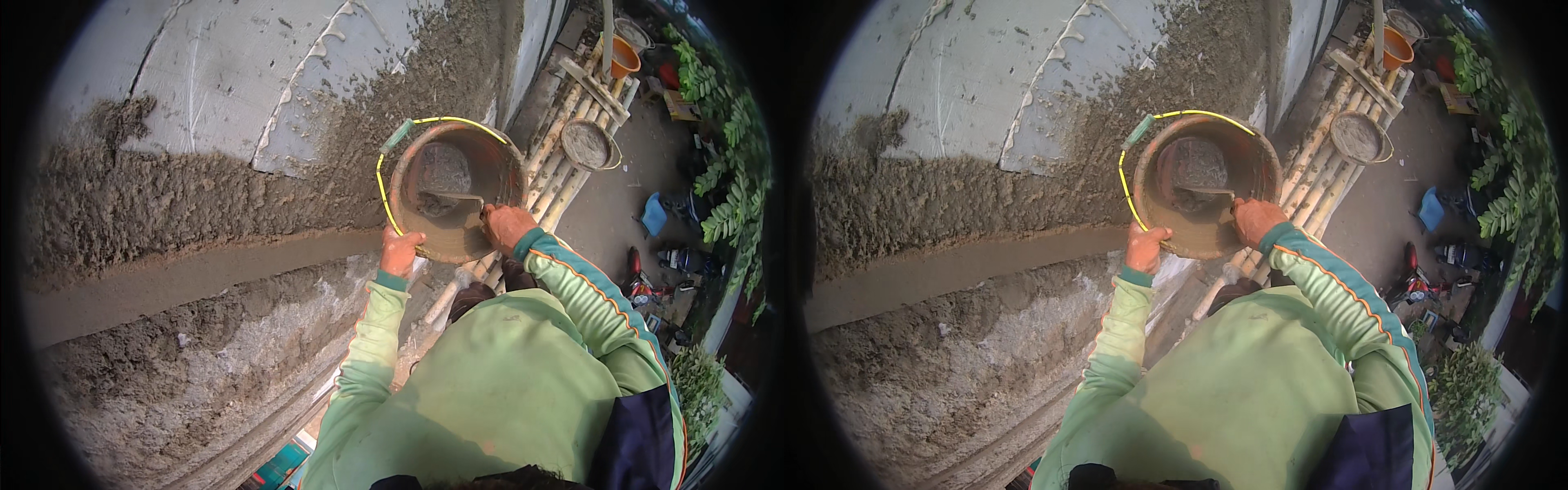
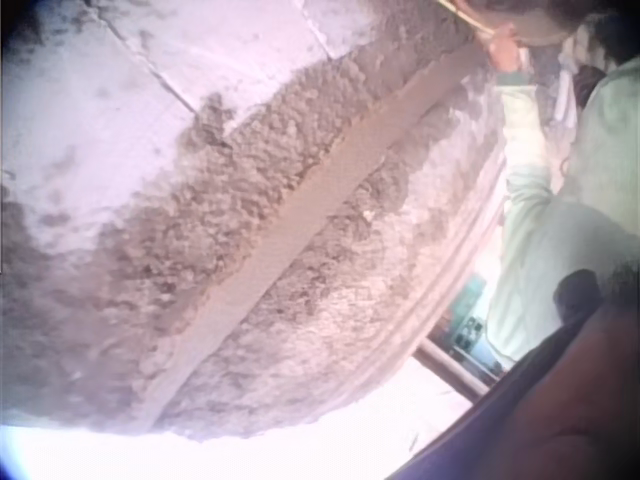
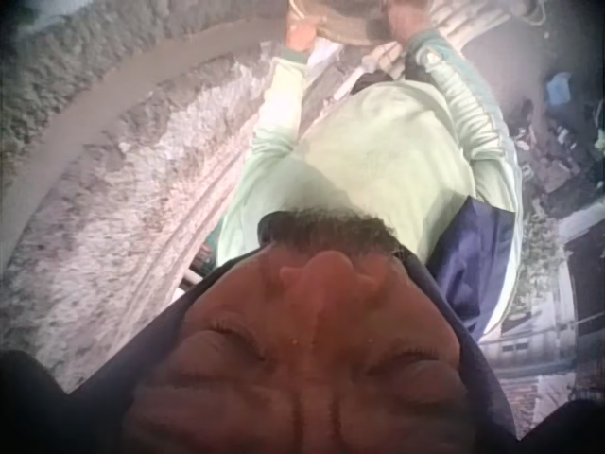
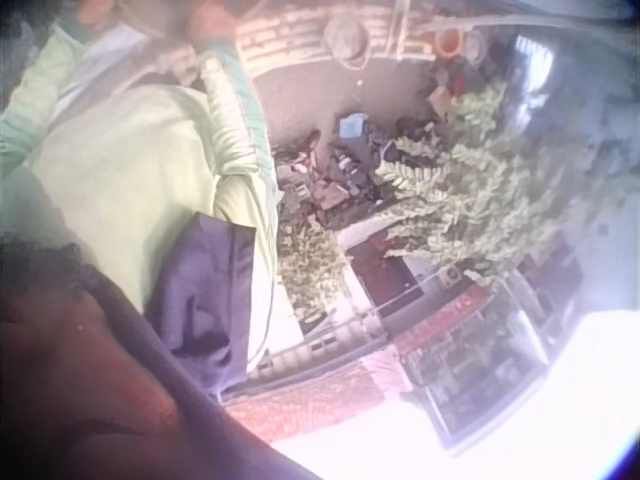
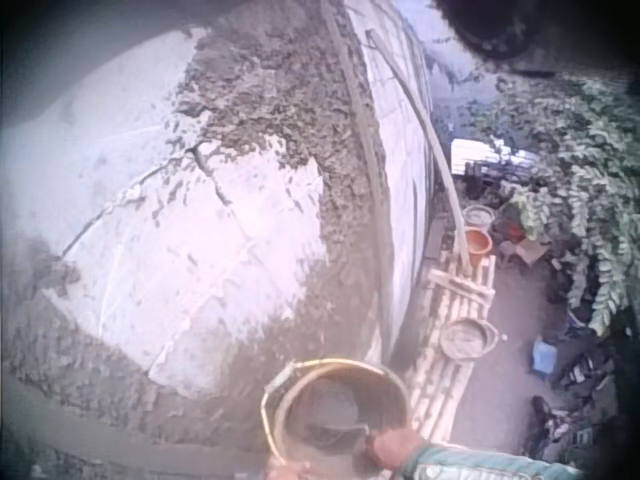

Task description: The person scoops cement from a bowl using a trowel and applies it to a wall, smoothing the surface. They repeatedly scoop and spread the cement, occasionally pausing to adjust their position or the tools.

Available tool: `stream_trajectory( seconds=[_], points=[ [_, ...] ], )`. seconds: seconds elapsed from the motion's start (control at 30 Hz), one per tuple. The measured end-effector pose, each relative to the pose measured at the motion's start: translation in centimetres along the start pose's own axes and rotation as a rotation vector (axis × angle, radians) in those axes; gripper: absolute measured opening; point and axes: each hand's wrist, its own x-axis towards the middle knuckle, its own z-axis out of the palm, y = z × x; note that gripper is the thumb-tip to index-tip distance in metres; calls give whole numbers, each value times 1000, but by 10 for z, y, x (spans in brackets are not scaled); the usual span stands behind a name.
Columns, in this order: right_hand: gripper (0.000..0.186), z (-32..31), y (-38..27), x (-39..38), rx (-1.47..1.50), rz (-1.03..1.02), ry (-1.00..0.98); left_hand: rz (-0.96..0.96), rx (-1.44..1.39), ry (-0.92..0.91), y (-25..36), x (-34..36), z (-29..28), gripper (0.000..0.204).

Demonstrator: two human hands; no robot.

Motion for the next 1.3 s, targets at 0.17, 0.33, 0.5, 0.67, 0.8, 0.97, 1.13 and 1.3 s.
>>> stream_trajectory(
  seconds=[0.17,0.33,0.5,0.67,0.8,0.97,1.13,1.3],
  points=[
    [23,2,-36,-1,2,-8,75,42,223,-81,9,9,8,39],
    [27,-20,4,3,-66,51,93,86,53,-8,42,-5,31,41],
    [24,-6,12,-4,-157,20,146,138,-10,9,43,-4,40,51],
    [20,-34,21,31,80,286,288,218,192,136,8,-3,56,61],
    [17,-18,24,17,-53,90,-72,494,230,122,17,-13,86,71],
    [28,-43,12,8,88,334,199,35,-3,-52,17,-15,77,82],
    [27,-55,34,5,62,283,87,377,278,27,21,-6,74,86],
    [39,-108,63,-6,713,500,-235,591,263,-171,83,-30,81,86]
  ],
)
